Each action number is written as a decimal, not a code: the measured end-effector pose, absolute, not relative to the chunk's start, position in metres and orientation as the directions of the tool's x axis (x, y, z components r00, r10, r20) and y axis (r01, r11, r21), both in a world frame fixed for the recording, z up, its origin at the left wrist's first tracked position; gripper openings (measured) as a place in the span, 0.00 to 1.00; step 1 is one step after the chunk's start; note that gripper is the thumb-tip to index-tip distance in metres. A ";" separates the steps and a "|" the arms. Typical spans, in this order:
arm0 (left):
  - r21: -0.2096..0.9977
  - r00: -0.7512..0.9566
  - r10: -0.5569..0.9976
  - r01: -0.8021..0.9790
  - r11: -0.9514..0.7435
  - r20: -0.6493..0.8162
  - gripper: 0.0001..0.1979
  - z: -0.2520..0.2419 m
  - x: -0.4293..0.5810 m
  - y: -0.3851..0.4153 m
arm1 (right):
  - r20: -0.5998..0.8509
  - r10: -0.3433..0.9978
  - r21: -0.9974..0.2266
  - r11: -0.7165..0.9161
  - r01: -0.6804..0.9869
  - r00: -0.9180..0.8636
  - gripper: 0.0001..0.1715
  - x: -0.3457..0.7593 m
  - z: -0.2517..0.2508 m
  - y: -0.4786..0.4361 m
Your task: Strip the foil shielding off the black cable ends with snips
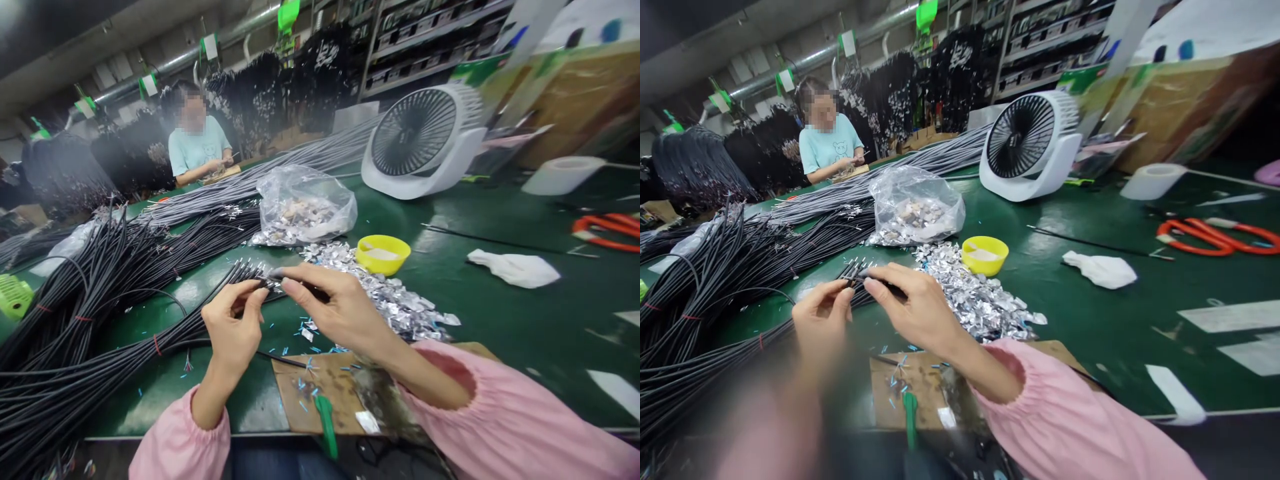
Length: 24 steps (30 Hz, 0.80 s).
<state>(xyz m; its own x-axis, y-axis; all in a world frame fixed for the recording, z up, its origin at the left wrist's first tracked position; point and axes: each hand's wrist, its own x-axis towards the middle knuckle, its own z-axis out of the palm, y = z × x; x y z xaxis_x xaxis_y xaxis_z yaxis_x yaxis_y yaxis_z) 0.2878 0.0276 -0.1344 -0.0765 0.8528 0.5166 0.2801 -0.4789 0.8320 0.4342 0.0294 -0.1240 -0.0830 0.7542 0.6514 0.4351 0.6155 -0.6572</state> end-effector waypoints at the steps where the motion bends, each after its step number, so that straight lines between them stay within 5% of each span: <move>1: 0.830 -0.080 0.851 0.285 -0.480 0.519 0.07 -0.135 0.288 0.027 | 0.648 0.757 -0.660 0.613 0.434 -0.083 0.17 0.435 -0.124 0.029; 12: 0.798 -0.115 0.826 0.361 -0.482 0.551 0.08 -0.138 0.289 0.026 | 0.709 0.704 -0.602 0.638 0.480 -0.047 0.15 0.433 -0.124 0.025; 19: 0.939 0.141 0.945 0.137 -0.314 0.296 0.17 -0.123 0.279 0.027 | 0.681 0.731 -0.663 0.636 0.395 -0.034 0.12 0.436 -0.121 0.025; 24: 0.860 0.020 0.888 0.242 -0.450 0.459 0.07 -0.126 0.285 0.023 | 0.651 0.756 -0.737 0.606 0.300 0.069 0.10 0.436 -0.117 0.025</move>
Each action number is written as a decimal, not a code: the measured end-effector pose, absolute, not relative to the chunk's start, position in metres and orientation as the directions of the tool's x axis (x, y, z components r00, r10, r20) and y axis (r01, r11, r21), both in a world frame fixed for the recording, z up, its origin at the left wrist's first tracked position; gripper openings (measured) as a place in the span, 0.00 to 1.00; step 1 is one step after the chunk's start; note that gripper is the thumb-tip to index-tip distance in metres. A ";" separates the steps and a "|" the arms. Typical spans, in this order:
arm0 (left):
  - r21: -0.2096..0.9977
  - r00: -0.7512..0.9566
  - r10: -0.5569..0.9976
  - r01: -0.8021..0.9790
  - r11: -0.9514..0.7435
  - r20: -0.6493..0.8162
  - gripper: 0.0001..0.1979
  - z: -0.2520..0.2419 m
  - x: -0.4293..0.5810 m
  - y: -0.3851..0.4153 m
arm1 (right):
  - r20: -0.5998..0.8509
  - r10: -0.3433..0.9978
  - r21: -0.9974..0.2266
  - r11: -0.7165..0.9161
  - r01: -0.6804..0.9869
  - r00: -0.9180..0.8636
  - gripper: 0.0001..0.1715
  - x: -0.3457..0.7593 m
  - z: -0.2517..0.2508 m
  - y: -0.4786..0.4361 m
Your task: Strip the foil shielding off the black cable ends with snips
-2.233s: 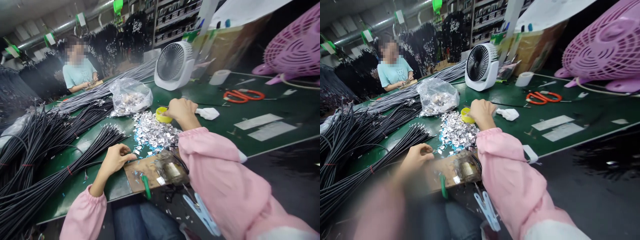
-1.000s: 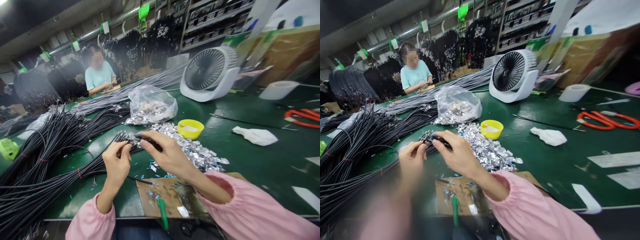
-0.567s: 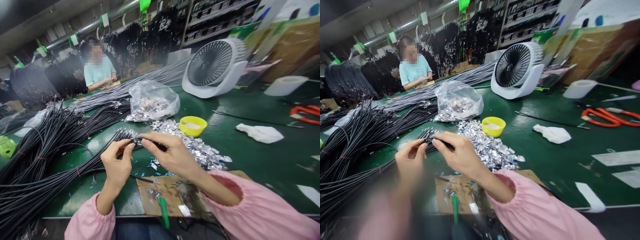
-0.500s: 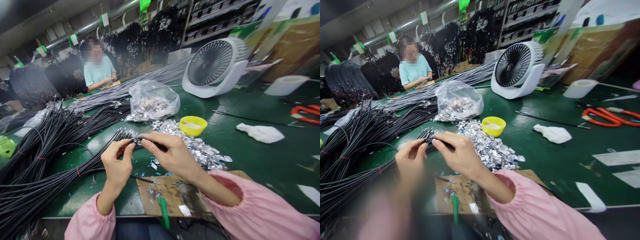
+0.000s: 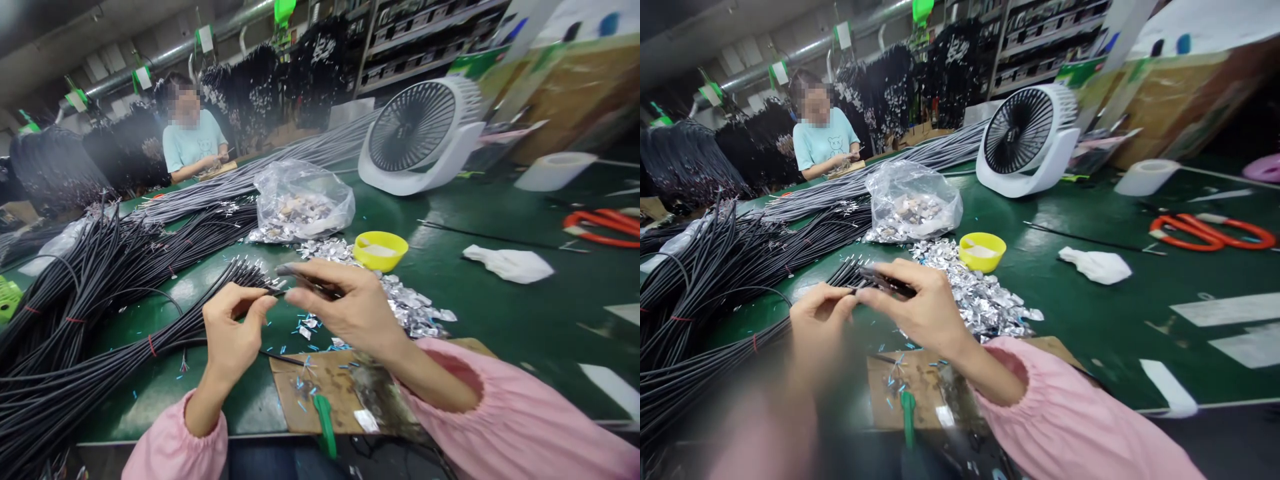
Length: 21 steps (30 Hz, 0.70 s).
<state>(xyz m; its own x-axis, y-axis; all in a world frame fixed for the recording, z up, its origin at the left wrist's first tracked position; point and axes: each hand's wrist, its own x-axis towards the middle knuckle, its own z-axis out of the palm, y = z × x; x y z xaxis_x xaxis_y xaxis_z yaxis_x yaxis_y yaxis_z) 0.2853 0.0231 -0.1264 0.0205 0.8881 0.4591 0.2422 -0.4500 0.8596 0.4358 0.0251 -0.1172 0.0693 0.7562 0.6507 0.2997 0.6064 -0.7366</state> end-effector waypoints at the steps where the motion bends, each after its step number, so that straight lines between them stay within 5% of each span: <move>1: 0.832 -0.001 0.866 0.276 -0.481 0.500 0.05 -0.129 0.287 0.022 | 0.647 0.760 -0.740 0.608 0.286 0.059 0.09 0.435 -0.117 0.024; 14: 0.791 0.016 0.830 0.296 -0.536 0.557 0.02 -0.134 0.288 0.023 | 0.525 0.850 -0.838 0.523 0.154 -0.029 0.11 0.437 -0.113 0.020; 21: 0.666 0.026 0.736 0.405 -0.627 0.677 0.02 -0.138 0.291 0.021 | 0.641 0.764 -0.754 0.611 0.240 0.070 0.07 0.432 -0.117 0.020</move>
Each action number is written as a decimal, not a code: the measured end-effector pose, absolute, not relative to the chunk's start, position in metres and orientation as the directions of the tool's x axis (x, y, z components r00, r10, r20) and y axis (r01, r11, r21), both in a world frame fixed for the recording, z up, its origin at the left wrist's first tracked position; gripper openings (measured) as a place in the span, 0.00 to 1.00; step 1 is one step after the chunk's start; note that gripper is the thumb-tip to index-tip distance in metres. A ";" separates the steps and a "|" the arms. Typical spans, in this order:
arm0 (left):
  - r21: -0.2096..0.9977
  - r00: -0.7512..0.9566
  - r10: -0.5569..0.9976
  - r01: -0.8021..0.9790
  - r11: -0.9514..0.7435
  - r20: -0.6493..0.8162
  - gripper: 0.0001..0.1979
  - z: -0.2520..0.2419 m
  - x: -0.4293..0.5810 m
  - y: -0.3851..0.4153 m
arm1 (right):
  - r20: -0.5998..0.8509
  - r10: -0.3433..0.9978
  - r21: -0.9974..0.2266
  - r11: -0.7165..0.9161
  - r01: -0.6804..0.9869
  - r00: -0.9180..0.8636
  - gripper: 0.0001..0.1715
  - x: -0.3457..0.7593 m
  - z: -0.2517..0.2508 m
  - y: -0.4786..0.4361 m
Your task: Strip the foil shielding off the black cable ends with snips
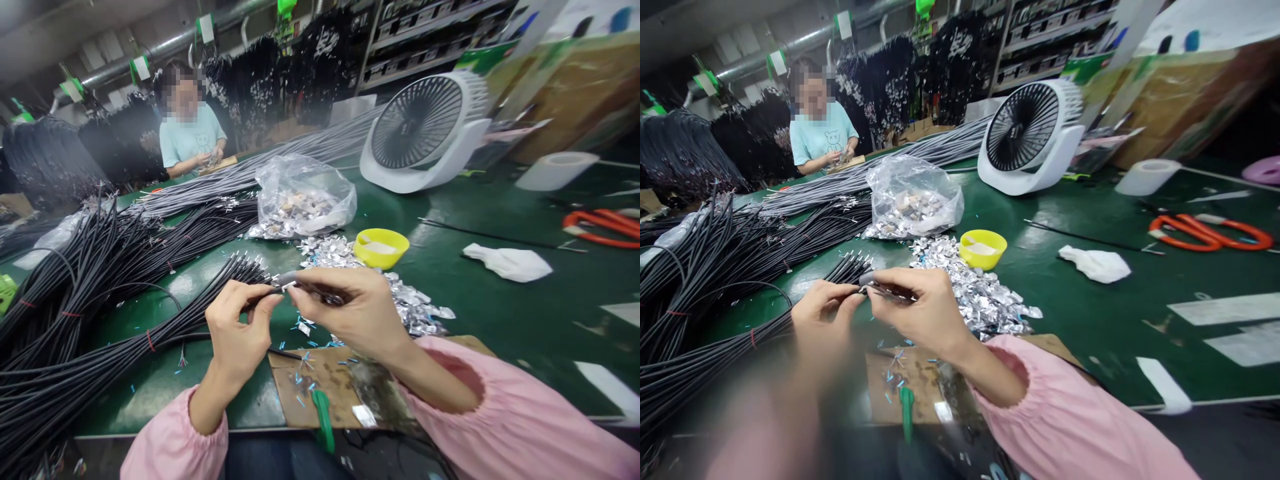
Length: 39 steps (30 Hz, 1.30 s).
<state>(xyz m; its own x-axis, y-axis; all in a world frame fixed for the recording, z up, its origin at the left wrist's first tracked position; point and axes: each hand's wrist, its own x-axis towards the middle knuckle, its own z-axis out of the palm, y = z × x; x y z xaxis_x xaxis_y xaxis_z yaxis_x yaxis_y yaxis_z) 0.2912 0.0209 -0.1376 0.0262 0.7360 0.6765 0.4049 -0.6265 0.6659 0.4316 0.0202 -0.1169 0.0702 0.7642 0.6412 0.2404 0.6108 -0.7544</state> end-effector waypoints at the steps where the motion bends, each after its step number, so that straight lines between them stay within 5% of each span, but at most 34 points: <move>1: 0.659 0.027 0.733 0.415 -0.627 0.680 0.02 -0.138 0.291 0.021 | 0.645 0.761 -0.751 0.613 0.245 0.071 0.07 0.431 -0.118 0.020; 20: 0.560 0.012 0.638 0.467 -0.684 0.770 0.03 -0.137 0.292 0.019 | 0.623 0.781 -0.768 0.599 0.227 0.046 0.06 0.433 -0.115 0.017; 25: 0.615 0.107 0.728 0.461 -0.640 0.677 0.05 -0.134 0.287 0.021 | 0.739 0.674 -0.635 0.701 0.325 -0.010 0.09 0.436 -0.117 0.017; 31: 0.454 0.228 0.651 0.553 -0.699 0.724 0.07 -0.133 0.283 0.021 | 0.831 0.516 -0.349 0.774 0.528 -0.208 0.08 0.452 -0.115 0.017; 39: 0.293 0.512 0.643 0.605 -0.741 0.569 0.13 -0.128 0.280 0.025 | 0.376 0.639 -0.244 0.767 0.593 -0.671 0.06 0.473 -0.091 0.027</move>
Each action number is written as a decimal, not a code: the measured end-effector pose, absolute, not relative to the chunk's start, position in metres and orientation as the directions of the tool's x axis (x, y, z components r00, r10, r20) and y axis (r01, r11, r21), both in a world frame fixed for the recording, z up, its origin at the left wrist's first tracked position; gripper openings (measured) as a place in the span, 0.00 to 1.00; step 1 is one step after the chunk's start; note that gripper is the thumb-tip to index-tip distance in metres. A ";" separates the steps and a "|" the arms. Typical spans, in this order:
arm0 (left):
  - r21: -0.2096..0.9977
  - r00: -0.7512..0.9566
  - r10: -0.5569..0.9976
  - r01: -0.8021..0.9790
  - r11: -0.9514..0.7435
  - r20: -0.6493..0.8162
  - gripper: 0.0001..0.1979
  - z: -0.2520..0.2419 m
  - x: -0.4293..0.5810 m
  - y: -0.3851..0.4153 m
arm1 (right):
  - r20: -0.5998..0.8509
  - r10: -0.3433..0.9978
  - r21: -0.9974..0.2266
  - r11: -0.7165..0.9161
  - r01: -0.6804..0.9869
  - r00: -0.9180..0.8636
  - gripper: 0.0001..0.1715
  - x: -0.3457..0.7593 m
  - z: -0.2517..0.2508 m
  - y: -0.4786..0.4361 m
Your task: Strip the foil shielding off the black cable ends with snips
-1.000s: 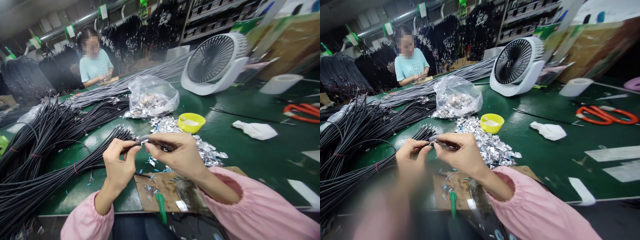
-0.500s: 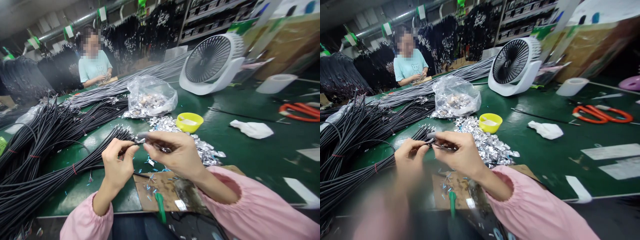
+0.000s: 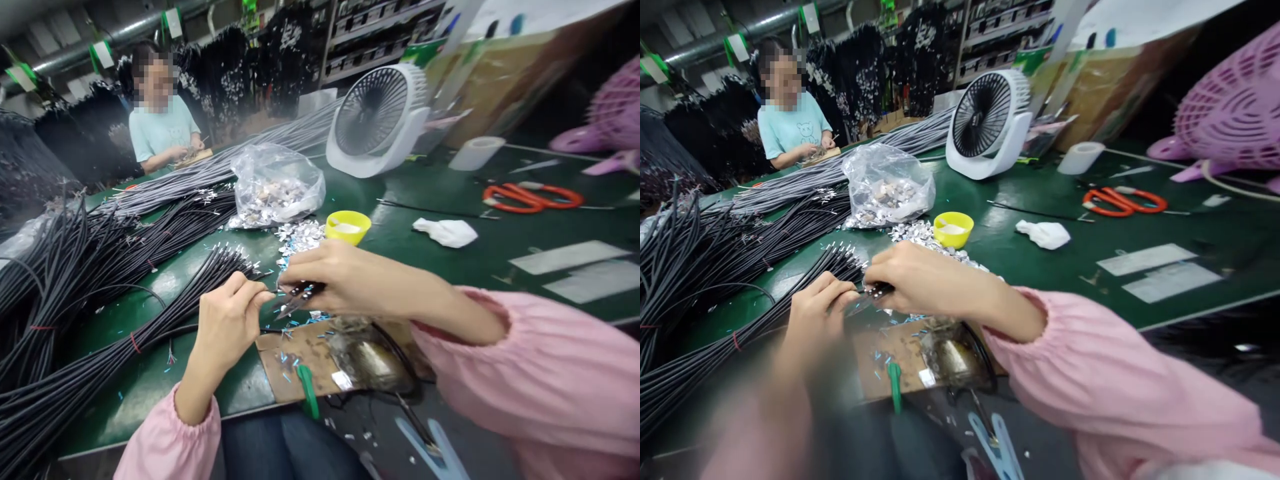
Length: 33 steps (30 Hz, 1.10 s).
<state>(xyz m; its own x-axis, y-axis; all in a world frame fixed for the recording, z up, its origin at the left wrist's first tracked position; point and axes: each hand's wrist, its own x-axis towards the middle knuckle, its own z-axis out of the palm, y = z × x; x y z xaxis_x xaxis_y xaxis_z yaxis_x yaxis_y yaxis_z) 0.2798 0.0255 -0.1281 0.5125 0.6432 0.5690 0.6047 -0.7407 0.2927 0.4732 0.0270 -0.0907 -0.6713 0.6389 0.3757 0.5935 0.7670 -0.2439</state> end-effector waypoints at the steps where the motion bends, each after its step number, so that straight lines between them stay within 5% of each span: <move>1: 0.286 0.530 0.637 0.597 -0.749 0.560 0.13 -0.128 0.279 0.026 | 0.321 0.647 -0.261 0.762 0.593 -0.691 0.07 0.474 -0.086 0.029; 5: 0.295 0.562 0.635 0.580 -0.759 0.530 0.12 -0.127 0.277 0.028 | 0.159 0.658 -0.380 0.728 0.570 -0.736 0.13 0.475 -0.071 0.037; 11: 0.300 0.608 0.629 0.560 -0.772 0.484 0.11 -0.128 0.276 0.031 | 0.025 0.658 -0.321 0.718 0.618 -0.752 0.11 0.466 -0.062 0.040; 14: 0.352 0.611 0.635 0.529 -0.772 0.474 0.10 -0.128 0.275 0.032 | 0.017 0.655 -0.400 0.697 0.595 -0.756 0.10 0.465 -0.065 0.045; 21: 0.668 0.503 0.708 0.301 -0.681 0.495 0.08 -0.124 0.271 0.034 | 0.071 0.695 -0.915 0.332 0.231 -0.716 0.06 0.466 -0.099 0.058; 28: 0.810 0.535 0.749 0.187 -0.556 0.391 0.19 -0.121 0.269 0.038 | 0.098 0.804 -0.987 0.152 0.043 -0.586 0.06 0.456 -0.109 0.056; 33: 0.685 0.314 0.702 0.183 -0.705 0.639 0.10 -0.127 0.267 0.037 | 0.053 0.878 -0.992 -0.007 -0.123 -0.476 0.12 0.434 -0.115 0.039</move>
<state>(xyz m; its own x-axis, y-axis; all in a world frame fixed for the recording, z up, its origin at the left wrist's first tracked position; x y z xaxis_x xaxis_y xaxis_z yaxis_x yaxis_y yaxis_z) 0.2674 0.0370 -0.1268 0.3143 0.7024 0.6387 0.1825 -0.7049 0.6854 0.4336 0.0388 -0.1154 -0.4759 0.8779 0.0531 -0.1229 -0.0066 -0.9924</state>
